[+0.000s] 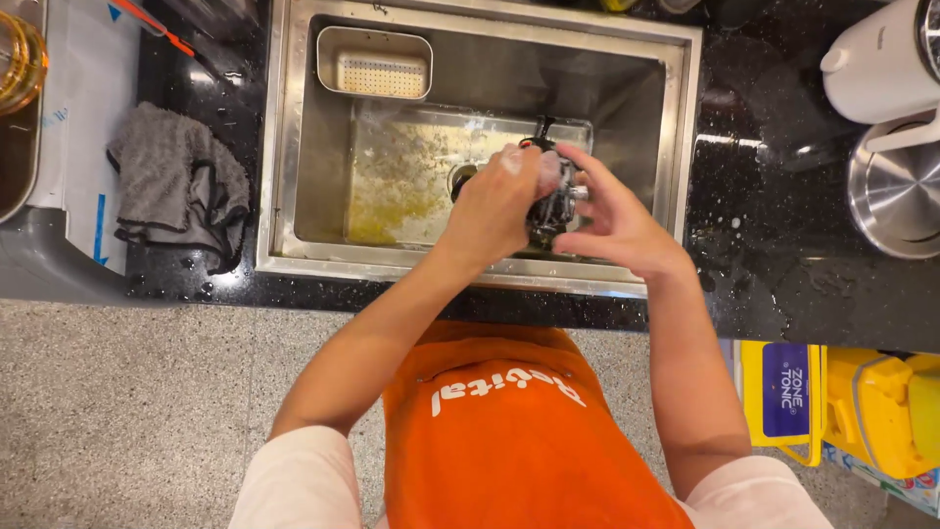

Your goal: Washing and scrubbing the black components of a blender or juicer in a kitchen sink.

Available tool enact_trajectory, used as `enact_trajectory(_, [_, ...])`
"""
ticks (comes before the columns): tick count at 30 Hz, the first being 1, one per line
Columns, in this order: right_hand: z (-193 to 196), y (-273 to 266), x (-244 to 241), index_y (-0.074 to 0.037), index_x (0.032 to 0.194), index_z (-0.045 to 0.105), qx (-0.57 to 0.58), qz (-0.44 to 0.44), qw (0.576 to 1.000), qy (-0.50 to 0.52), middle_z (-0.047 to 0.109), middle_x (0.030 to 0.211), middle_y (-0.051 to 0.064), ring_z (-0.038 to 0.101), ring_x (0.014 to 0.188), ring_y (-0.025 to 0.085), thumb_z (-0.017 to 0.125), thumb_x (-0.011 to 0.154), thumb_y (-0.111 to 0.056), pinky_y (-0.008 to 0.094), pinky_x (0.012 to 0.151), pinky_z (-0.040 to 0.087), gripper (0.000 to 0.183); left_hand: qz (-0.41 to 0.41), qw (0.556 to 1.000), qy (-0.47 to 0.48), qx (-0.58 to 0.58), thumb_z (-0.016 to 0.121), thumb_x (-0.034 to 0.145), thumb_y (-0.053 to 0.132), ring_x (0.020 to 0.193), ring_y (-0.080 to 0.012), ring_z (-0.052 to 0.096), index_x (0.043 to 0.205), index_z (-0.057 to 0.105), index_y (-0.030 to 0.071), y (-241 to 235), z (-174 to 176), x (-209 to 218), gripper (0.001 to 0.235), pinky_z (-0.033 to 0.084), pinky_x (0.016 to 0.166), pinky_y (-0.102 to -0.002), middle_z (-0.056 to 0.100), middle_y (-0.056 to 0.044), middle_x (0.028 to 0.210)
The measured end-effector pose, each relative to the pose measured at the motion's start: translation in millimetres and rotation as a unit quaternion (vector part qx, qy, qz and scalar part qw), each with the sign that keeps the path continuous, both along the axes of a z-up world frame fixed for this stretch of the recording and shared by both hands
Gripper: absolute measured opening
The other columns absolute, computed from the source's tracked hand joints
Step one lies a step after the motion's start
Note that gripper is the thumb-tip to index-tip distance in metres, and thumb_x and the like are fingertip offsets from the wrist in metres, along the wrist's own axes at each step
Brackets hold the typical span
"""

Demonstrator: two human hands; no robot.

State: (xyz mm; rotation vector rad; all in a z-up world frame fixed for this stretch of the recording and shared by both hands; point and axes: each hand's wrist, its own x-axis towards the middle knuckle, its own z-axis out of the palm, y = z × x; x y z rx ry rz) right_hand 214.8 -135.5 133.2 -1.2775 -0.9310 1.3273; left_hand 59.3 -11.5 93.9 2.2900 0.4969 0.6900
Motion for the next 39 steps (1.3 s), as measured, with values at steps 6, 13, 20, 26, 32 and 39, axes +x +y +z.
enact_trajectory(6, [-63.4,5.2,-19.0,-0.004,0.133,0.058,0.020,-0.252,0.952,-0.173,0.063,0.098,0.004,0.060,0.071,0.012,0.075,0.088,-0.001,0.028,0.052,0.052,0.048,-0.017,0.996,0.028,0.082,0.073,0.068,-0.005,0.106,-0.0429,0.060,0.128,0.050,-0.009,-7.0,2.6,10.2,0.064,0.052,0.087,-0.046,0.058,-0.025,0.114])
enact_trajectory(13, [-66.2,11.2,-13.0,0.000,0.128,0.064,0.091,-0.348,0.933,-0.025,0.066,0.102,0.003,0.063,0.082,0.008,0.072,0.106,-0.025,0.029,0.061,0.058,0.034,0.063,0.979,-0.060,0.182,0.068,0.080,-0.001,0.118,-0.0434,0.056,0.138,0.046,-0.010,-10.6,6.2,-5.5,0.062,0.044,0.107,-0.049,0.056,-0.025,0.125])
enact_trajectory(20, [-35.1,12.7,-28.4,-0.003,0.111,0.064,0.025,-0.318,0.948,0.005,0.066,0.089,0.005,0.061,0.066,0.011,0.074,0.095,-0.028,0.028,0.045,0.044,0.032,0.009,0.987,0.059,0.149,0.072,0.078,0.007,0.115,-0.0427,0.060,0.131,0.053,-0.008,5.1,20.5,-1.2,0.059,0.045,0.105,-0.048,0.064,-0.024,0.117])
enact_trajectory(26, [-38.8,-2.7,-25.2,0.002,0.122,0.063,0.212,-0.196,0.911,-0.295,0.066,0.117,0.012,0.063,0.109,0.019,0.081,0.089,-0.023,0.034,0.099,0.052,0.046,-0.215,0.920,0.305,-0.114,0.088,0.067,0.023,0.091,-0.0324,0.072,0.106,0.069,0.003,45.6,61.7,0.5,0.047,0.056,0.080,-0.040,0.075,-0.016,0.096])
enact_trajectory(32, [-27.7,-8.7,-16.6,0.002,0.122,0.061,0.264,-0.089,0.933,-0.226,0.067,0.124,0.014,0.065,0.117,0.021,0.082,0.086,-0.028,0.033,0.106,0.052,0.051,-0.429,0.767,0.264,-0.399,0.092,0.066,0.027,0.087,-0.0182,0.074,0.102,0.072,0.005,54.8,13.5,-3.7,0.048,0.058,0.080,-0.032,0.079,-0.008,0.092])
enact_trajectory(39, [-61.8,-20.0,-7.4,0.003,0.119,0.069,0.089,-0.270,0.949,-0.138,0.065,0.107,0.007,0.059,0.099,0.011,0.077,0.095,-0.022,0.029,0.090,0.049,0.035,-0.196,0.938,0.287,0.008,0.083,0.071,0.013,0.088,-0.0271,0.069,0.103,0.071,0.001,20.8,25.3,-20.5,0.036,0.053,0.080,-0.039,0.072,-0.012,0.089])
